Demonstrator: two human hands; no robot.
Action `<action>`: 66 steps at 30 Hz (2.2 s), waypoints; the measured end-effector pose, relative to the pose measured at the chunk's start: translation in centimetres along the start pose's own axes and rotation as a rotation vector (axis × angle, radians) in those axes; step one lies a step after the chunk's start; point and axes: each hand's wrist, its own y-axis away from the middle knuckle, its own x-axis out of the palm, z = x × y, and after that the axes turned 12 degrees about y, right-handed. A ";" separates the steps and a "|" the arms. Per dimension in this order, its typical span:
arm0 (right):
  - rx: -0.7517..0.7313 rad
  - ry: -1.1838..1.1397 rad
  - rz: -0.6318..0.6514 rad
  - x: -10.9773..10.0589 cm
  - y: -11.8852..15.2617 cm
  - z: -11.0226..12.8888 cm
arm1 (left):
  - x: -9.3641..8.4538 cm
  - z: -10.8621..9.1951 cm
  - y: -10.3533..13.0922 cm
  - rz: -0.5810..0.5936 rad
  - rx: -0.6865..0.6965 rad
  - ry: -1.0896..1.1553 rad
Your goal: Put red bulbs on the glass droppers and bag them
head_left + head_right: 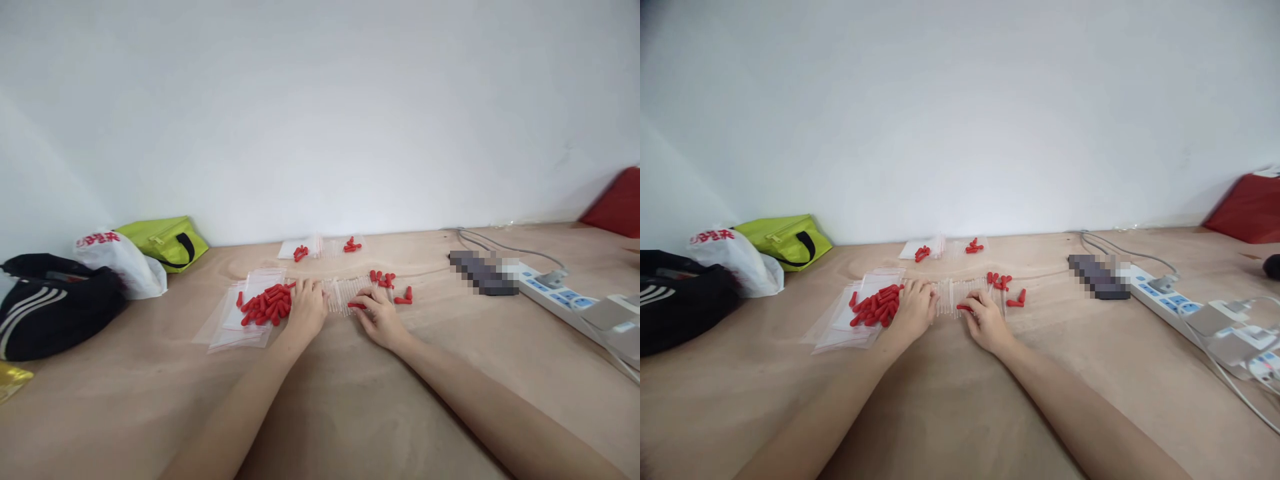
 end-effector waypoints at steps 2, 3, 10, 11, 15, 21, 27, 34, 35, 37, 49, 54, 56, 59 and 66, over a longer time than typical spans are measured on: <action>0.004 0.053 0.011 -0.1 0.0 0.0 | -0.2 1.2 1.4 -0.039 0.169 0.075; 0.003 0.078 0.020 -0.1 0.0 -0.1 | -0.2 1.8 2.0 -0.075 0.237 0.102; -0.053 0.014 0.120 -0.2 0.1 0.1 | 0.5 3.1 4.1 -0.188 0.468 0.194; -0.056 -0.013 0.125 -0.2 0.1 0.1 | 0.5 2.9 4.1 -0.178 0.473 0.200; -0.051 -0.079 0.134 -0.1 0.1 0.2 | 0.5 2.7 4.1 -0.138 0.465 0.204; -0.062 -0.115 0.146 -0.3 0.2 0.2 | 0.5 2.8 4.1 -0.122 0.454 0.205; -0.104 -0.135 0.130 -0.3 0.1 0.4 | 0.5 2.8 4.2 -0.121 0.483 0.257; -0.165 -0.141 0.068 0.0 0.5 0.0 | 0.6 2.7 4.5 -0.112 0.531 0.329; -0.170 -0.141 0.067 0.0 0.5 0.0 | 0.6 2.7 4.5 -0.105 0.530 0.332; -0.180 -0.145 0.073 -0.1 0.6 0.0 | 0.5 2.7 4.5 -0.082 0.523 0.334; -0.237 -0.102 0.134 -0.1 0.8 -0.1 | 0.7 2.7 4.6 -0.067 0.558 0.290; -0.234 -0.096 0.175 -0.2 0.9 0.0 | 0.8 2.6 4.9 -0.094 0.557 0.289; -0.237 -0.074 0.183 -0.4 0.8 0.1 | 0.9 2.5 5.0 -0.105 0.555 0.286; -0.264 0.003 0.207 -0.6 0.7 0.2 | 0.8 2.2 5.2 -0.115 0.553 0.291; -0.310 0.083 0.241 -1.0 0.4 0.7 | 0.7 1.9 5.3 -0.121 0.593 0.334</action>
